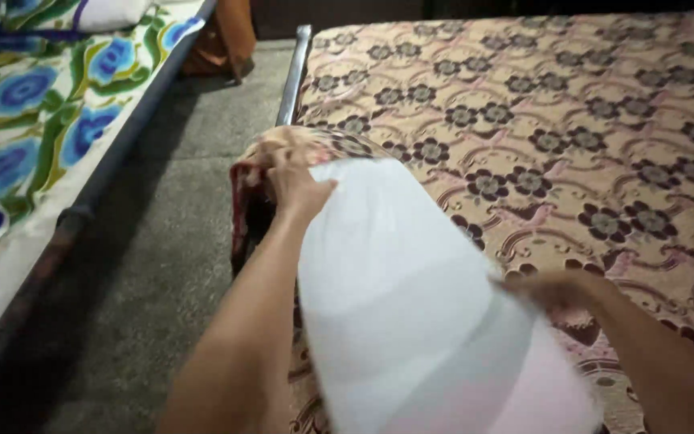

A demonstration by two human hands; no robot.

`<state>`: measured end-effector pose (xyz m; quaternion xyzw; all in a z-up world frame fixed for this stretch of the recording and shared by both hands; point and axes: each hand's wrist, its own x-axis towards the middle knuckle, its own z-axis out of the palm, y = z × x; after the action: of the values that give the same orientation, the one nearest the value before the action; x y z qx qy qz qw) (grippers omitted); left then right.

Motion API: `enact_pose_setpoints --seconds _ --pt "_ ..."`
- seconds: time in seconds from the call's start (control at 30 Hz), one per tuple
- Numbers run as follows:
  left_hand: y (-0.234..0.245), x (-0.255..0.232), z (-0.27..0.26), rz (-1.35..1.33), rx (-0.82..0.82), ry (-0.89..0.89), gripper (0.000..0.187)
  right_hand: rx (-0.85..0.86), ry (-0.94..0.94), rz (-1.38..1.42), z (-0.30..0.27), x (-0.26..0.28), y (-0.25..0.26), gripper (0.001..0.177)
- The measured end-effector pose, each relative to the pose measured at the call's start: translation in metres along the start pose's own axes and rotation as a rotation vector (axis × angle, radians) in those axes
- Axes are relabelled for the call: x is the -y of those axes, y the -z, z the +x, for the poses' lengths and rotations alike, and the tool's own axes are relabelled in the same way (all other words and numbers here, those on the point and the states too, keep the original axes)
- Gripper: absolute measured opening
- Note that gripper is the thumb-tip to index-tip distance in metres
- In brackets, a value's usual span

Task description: The recorder puts a white pillow inside a decorative floral cover and places it on a bed.

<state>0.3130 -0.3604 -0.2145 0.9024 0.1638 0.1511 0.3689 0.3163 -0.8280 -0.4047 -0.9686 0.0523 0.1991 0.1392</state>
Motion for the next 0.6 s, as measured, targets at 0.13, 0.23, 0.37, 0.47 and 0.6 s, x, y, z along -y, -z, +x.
enact_pose_setpoints --seconds 0.13,0.23,0.37,0.47,0.6 --pt "-0.04 0.025 0.02 0.285 0.384 -0.217 0.101 0.089 -0.038 0.205 -0.04 0.024 0.009 0.081" --pt "-0.061 0.052 0.001 0.515 0.554 -0.196 0.101 0.152 -0.047 0.363 -0.054 0.058 0.007 0.076" --pt "-0.082 0.091 -0.021 0.557 0.588 -0.062 0.102 0.26 -0.066 0.571 -0.046 0.094 -0.006 0.084" --pt "-0.084 0.095 -0.019 0.546 0.583 -0.069 0.108 0.041 0.059 0.479 -0.019 0.121 -0.012 0.085" --pt "-0.055 0.082 -0.023 0.46 0.491 -0.09 0.118 -0.203 0.267 -0.023 -0.026 0.183 -0.008 0.069"
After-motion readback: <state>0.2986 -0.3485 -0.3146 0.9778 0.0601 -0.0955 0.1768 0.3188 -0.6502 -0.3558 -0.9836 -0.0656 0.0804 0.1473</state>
